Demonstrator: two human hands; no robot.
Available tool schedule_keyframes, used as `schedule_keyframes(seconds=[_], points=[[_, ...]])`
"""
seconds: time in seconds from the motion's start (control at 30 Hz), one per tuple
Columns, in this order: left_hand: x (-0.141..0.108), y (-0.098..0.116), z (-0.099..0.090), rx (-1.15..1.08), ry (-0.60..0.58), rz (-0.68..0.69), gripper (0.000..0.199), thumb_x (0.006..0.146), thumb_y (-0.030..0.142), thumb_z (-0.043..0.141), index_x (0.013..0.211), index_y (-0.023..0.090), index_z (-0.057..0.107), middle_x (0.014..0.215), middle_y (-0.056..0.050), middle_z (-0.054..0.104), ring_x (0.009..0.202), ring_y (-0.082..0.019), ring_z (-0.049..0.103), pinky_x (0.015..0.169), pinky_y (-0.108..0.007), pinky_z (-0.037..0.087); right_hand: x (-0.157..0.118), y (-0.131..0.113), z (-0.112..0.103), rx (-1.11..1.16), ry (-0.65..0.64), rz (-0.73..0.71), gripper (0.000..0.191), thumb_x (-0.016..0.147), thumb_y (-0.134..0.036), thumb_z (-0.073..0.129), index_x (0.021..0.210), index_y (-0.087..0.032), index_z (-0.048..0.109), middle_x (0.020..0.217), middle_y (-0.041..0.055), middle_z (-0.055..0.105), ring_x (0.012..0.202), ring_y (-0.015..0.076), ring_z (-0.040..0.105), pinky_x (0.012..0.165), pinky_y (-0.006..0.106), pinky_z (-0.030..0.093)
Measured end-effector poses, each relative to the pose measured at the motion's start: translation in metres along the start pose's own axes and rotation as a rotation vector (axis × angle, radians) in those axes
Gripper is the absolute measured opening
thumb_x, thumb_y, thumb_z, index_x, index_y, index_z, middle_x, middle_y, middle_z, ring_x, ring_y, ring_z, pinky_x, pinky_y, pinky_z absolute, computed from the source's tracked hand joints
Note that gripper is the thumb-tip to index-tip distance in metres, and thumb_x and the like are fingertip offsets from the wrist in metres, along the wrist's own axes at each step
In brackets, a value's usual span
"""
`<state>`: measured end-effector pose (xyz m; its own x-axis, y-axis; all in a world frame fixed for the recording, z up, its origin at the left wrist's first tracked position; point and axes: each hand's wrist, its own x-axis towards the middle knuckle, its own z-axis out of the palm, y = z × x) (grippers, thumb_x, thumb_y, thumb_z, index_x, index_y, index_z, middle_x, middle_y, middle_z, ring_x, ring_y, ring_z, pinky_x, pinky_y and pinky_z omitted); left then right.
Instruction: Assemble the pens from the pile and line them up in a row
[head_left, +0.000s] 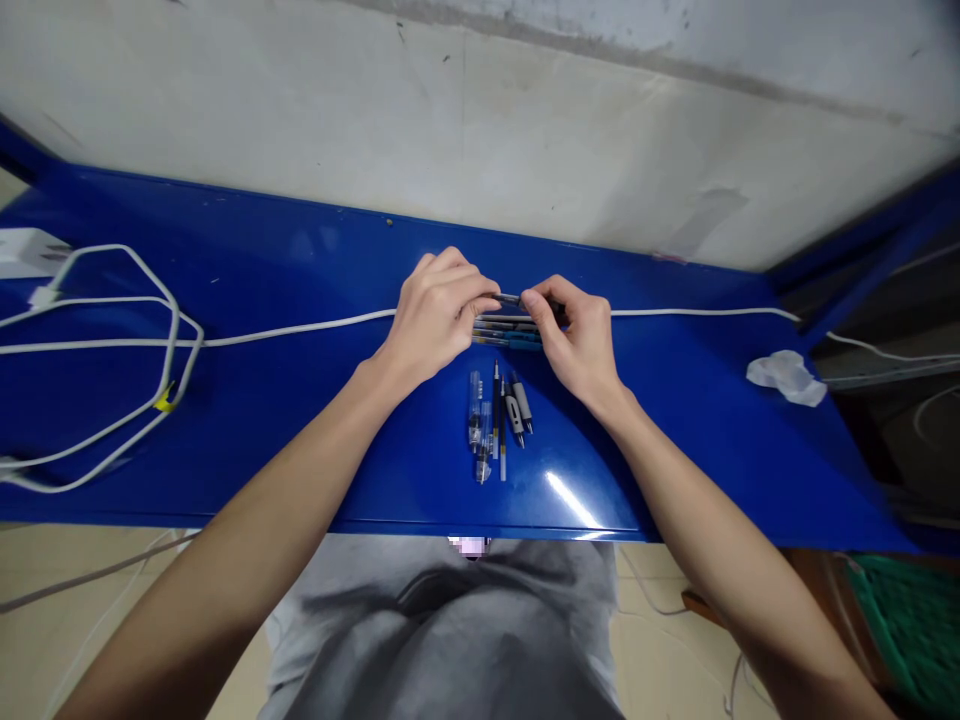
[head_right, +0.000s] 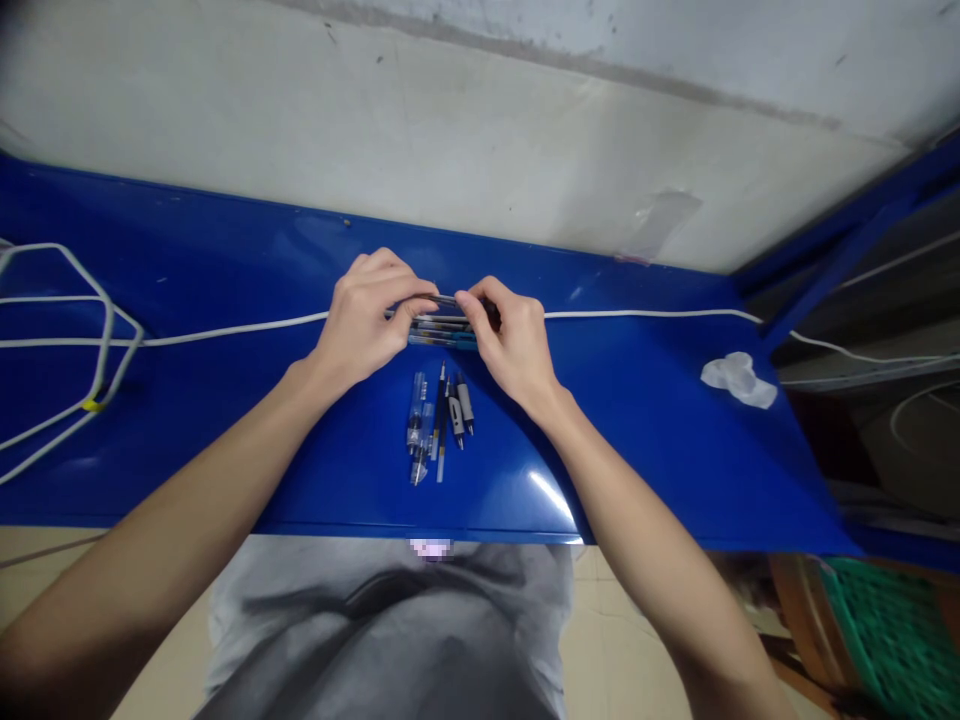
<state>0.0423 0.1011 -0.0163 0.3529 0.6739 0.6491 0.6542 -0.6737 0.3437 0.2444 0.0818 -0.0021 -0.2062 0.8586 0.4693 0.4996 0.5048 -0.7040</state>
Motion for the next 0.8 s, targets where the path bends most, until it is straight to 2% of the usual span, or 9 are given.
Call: schedule_keyframes(seconds=[0.57, 0.7, 0.8], points=[[0.0003, -0.0034, -0.0010, 0.023, -0.005, 0.072, 0.050, 0.108, 0.050, 0.040, 0.094, 0.017, 0.075, 0.084, -0.007, 0.074, 0.091, -0.025, 0.065, 0.081, -0.040, 0.045, -0.0002, 0.0029, 0.0005, -0.018, 0.000, -0.025, 0.042, 0.103, -0.049, 0.054, 0.077, -0.017, 0.063, 0.061, -0.0035, 0.048, 0.055, 0.0097, 0.037, 0.056, 0.028, 0.028], [0.0012, -0.0026, -0.0035, 0.009, -0.033, 0.093, 0.046, 0.107, 0.048, 0.043, 0.092, 0.017, 0.074, 0.083, -0.007, 0.074, 0.091, -0.025, 0.065, 0.079, -0.039, 0.045, -0.0010, 0.0020, -0.0008, -0.052, -0.009, -0.053, 0.041, 0.104, -0.046, 0.052, 0.075, -0.018, 0.059, 0.060, -0.0042, 0.043, 0.055, 0.0094, 0.036, 0.056, 0.028, 0.027], [0.0014, 0.0006, -0.0056, -0.010, -0.062, 0.096, 0.039, 0.106, 0.044, 0.046, 0.098, 0.018, 0.074, 0.087, -0.007, 0.075, 0.090, -0.024, 0.064, 0.079, -0.039, 0.045, -0.0011, 0.0020, -0.0017, -0.077, -0.011, -0.076, 0.044, 0.106, -0.043, 0.048, 0.070, -0.018, 0.052, 0.059, -0.0046, 0.038, 0.055, 0.0090, 0.034, 0.056, 0.028, 0.026]])
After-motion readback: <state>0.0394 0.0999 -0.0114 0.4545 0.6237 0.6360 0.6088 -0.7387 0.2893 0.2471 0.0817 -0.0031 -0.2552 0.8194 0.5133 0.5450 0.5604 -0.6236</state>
